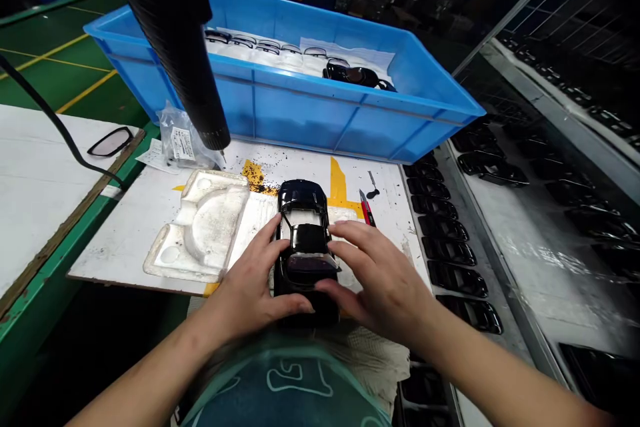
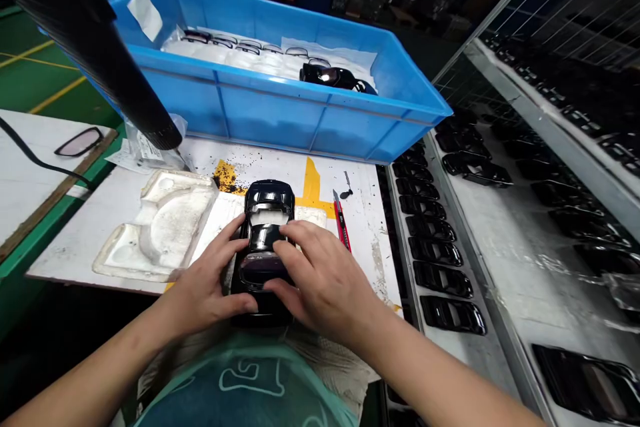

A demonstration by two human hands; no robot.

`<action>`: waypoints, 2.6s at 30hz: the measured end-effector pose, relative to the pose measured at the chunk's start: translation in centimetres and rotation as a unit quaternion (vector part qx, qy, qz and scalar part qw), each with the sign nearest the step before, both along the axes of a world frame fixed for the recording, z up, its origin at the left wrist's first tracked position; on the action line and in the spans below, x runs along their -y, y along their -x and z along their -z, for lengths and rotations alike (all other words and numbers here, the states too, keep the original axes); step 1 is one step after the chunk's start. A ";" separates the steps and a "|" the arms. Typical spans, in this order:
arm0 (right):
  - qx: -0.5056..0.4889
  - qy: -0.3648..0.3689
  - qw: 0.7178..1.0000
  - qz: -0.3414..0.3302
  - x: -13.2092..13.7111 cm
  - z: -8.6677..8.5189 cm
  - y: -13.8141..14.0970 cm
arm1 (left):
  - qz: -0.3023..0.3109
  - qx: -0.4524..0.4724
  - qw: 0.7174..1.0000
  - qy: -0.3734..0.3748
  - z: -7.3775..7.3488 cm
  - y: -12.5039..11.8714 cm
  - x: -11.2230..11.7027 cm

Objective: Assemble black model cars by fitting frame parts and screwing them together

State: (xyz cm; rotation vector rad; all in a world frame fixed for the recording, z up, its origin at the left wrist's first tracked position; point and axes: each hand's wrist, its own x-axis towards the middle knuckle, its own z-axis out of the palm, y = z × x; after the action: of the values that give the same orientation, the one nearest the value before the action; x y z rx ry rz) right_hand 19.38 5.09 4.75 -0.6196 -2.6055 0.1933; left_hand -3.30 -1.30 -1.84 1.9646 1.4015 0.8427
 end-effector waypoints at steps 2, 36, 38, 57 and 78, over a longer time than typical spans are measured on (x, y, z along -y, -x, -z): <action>-0.020 0.002 0.999 0.029 0.2 1.7 0.8 | -0.009 -0.008 1.000 -0.009 0.0 -0.4 -0.1; 0.105 0.118 0.986 0.051 4.1 3.7 -2.6 | -0.059 -0.059 0.996 -0.023 -0.4 -1.6 0.1; 0.032 0.131 0.985 0.105 3.5 3.8 -3.0 | -0.055 -0.051 0.997 -0.012 -0.5 -1.5 0.1; 0.102 0.131 0.975 0.146 4.4 3.7 1.7 | -0.069 0.010 0.996 -0.048 0.1 -0.9 1.0; -0.012 0.227 0.956 0.185 6.3 6.5 -1.3 | -0.006 -0.164 0.985 -0.045 1.4 -0.6 4.8</action>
State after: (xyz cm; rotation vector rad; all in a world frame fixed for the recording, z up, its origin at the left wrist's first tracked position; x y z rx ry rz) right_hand 20.72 -1.17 -1.75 -1.2367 -2.3714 0.6813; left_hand -2.72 -6.07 -3.28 2.2439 1.5823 0.6141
